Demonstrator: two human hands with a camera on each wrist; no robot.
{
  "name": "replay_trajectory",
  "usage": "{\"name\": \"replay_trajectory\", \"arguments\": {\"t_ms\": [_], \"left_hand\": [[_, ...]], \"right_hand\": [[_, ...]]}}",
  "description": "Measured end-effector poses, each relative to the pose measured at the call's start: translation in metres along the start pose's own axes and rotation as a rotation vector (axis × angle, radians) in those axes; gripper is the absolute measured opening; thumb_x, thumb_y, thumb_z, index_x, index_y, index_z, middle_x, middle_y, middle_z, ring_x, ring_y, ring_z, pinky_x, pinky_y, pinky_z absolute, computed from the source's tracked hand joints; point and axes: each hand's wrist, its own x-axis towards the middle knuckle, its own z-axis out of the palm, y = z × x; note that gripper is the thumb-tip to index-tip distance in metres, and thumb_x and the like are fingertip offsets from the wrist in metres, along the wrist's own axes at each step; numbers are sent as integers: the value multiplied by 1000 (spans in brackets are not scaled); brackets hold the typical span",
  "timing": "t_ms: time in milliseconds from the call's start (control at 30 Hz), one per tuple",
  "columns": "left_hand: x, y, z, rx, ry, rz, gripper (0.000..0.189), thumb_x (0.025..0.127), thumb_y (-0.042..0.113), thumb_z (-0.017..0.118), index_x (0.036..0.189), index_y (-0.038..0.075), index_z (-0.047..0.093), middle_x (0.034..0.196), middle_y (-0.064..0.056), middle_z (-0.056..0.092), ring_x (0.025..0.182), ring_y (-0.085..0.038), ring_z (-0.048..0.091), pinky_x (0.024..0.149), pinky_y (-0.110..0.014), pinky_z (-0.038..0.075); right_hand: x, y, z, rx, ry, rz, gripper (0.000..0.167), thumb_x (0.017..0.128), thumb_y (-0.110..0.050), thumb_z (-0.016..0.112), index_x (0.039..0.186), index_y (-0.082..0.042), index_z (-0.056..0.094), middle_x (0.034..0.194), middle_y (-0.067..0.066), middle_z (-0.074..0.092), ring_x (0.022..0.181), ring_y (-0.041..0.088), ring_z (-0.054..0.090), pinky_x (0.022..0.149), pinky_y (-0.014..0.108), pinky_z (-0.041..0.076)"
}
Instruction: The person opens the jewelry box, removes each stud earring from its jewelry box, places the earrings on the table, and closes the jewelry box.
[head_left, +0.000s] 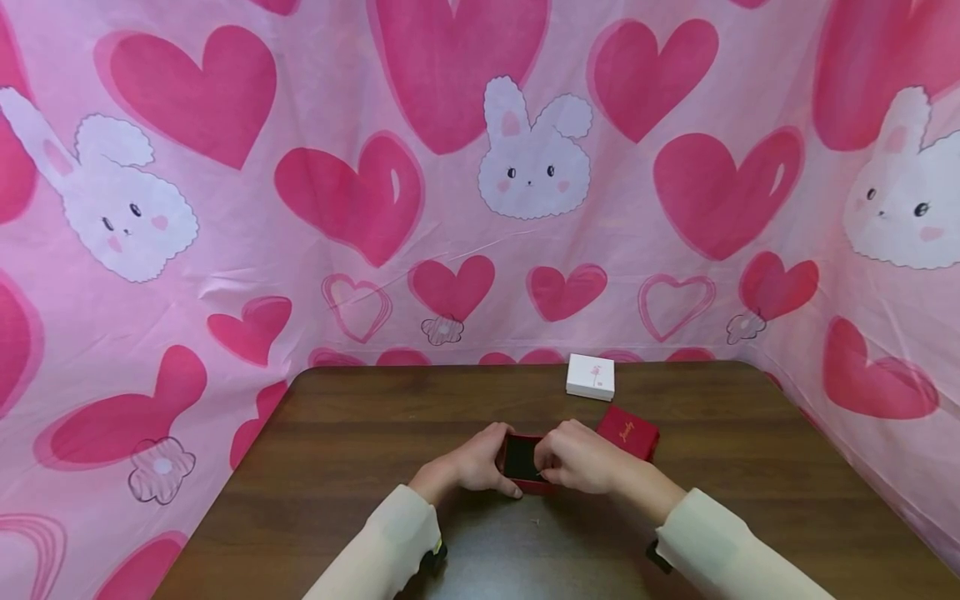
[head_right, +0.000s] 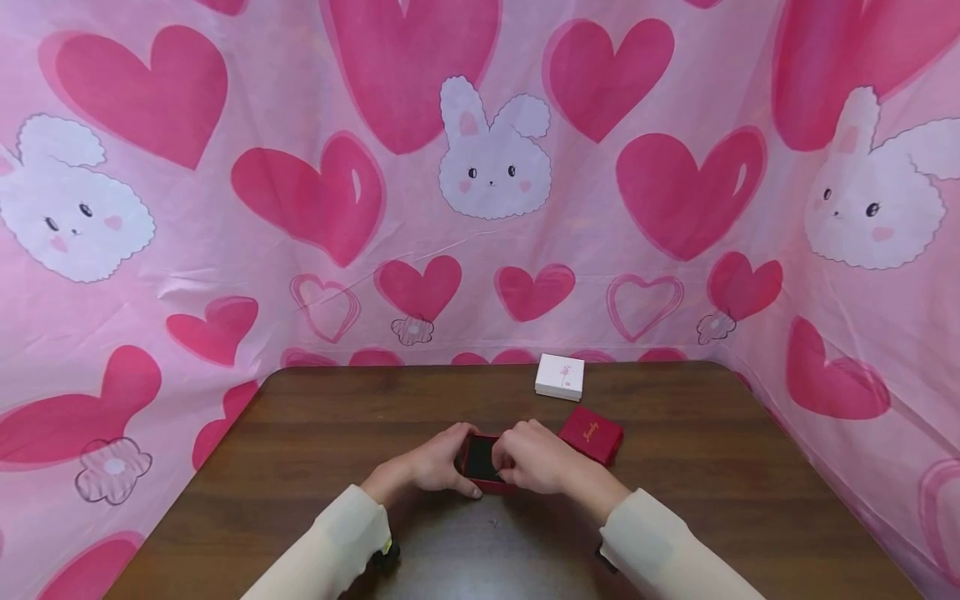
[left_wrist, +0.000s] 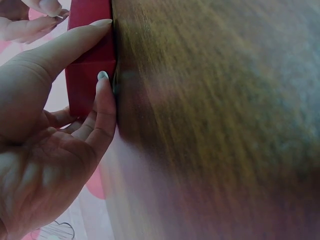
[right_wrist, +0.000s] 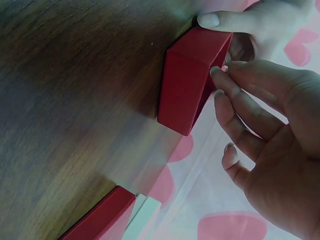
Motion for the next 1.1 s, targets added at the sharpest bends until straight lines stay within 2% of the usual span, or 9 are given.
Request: {"name": "replay_trajectory", "arguments": {"t_ms": [667,800,967,1067,1100], "left_hand": [[0,1,0,-1,7,3,79,73,23,95,133,4,48,115,-7,53,95,-13,51,82,-26,47],[2,-3,0,-9,6,19,77,72,25,95,131,6,48,111,-4,52,94,-14,51,81,-27,48],[5,-14,3,6,11,82,78,75,33,93,131,6,47,111,-3,50,95,-16,51,80,-30,50],[4,-13,3,3,7,70,78,75,33,93,132,7,46,112,-3,50,96,-16,51,82,-30,50],[2,-8,1,-13,0,51,78,74,30,94,132,7,47,112,-2,51,96,-16,51,83,-30,50]], "right_hand": [[-5,0,1,-41,-26,-22,4,87,-17,82,90,-18,80,78,-16,67,70,3,56,75,24,54],[-6,-2,0,-36,-33,-21,5,86,-15,82,89,-18,80,77,-16,67,70,3,56,75,24,54],[-8,-3,1,-35,-29,-19,5,86,-16,83,89,-19,80,78,-17,67,72,4,57,76,24,55],[-9,-4,1,-38,-23,-23,4,87,-16,83,88,-18,79,77,-16,66,71,4,56,75,23,55],[-10,-4,1,-39,-21,-27,4,87,-16,82,87,-18,79,77,-16,65,70,4,56,74,23,55]]}}
